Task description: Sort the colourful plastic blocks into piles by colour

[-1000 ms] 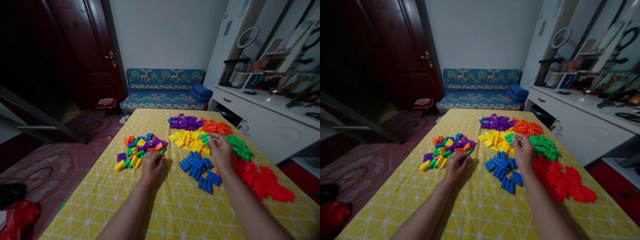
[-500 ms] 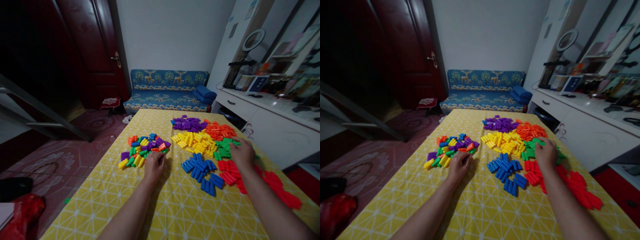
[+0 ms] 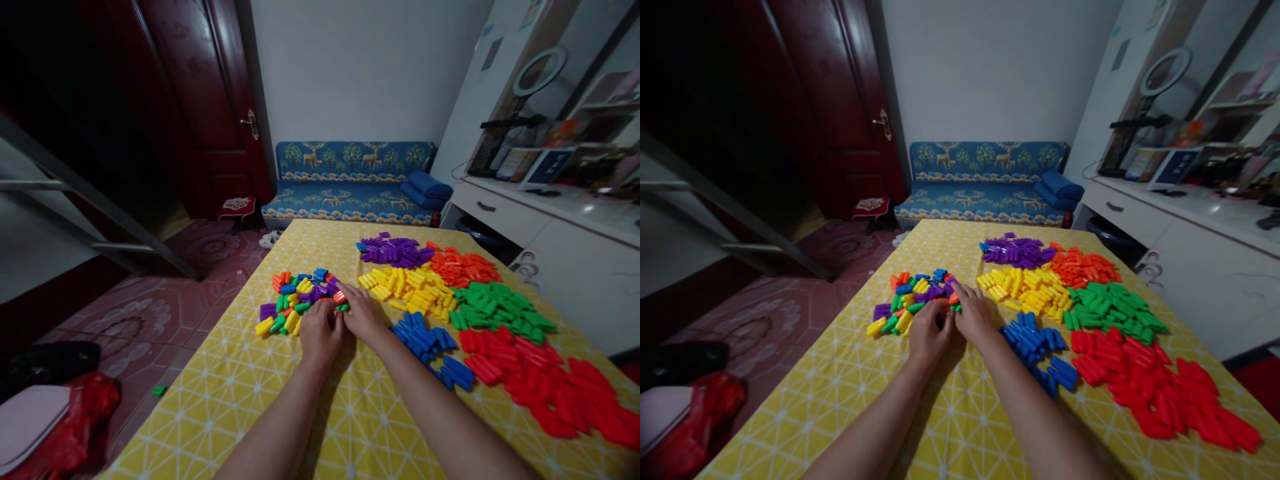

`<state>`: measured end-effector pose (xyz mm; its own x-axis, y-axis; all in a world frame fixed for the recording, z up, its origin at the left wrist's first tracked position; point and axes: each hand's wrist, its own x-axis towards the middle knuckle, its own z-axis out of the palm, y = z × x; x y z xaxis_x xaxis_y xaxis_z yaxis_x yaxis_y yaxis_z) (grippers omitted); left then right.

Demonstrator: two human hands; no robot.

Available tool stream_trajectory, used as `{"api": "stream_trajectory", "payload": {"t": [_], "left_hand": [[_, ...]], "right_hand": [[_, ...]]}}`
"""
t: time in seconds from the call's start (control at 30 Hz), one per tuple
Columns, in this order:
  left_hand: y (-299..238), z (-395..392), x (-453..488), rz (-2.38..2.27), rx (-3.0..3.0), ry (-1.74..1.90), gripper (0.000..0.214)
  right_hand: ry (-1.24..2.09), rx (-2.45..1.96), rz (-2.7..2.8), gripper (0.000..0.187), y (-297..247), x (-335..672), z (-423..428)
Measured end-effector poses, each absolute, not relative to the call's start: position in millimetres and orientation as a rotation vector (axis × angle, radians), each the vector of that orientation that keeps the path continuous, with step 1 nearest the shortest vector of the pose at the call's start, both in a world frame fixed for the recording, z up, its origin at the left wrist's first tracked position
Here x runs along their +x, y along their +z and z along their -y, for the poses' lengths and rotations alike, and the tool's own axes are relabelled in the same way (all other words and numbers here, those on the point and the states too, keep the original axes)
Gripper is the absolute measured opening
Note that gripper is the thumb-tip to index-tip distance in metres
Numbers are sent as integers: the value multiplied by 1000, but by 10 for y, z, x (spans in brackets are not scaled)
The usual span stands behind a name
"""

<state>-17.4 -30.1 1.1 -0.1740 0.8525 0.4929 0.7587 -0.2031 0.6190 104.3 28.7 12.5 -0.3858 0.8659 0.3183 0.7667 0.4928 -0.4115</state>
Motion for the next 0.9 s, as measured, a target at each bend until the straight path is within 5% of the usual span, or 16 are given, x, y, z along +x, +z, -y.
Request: {"api": "stream_trajectory", "payload": {"t": [0.17,0.33,0.9], "left_hand": [[16,302,-179,-1909,1920,1398,28],[25,312,-178,-1892,1972,1371,37],[-102,294,-185,-1386,2093,1384,25]], "right_hand": [[265,-1345,2212,42,98,992,-185],[637,-1279,1815,21,-37,1007,-26],[779,-1240,1505,23,180,1628,287]]}}
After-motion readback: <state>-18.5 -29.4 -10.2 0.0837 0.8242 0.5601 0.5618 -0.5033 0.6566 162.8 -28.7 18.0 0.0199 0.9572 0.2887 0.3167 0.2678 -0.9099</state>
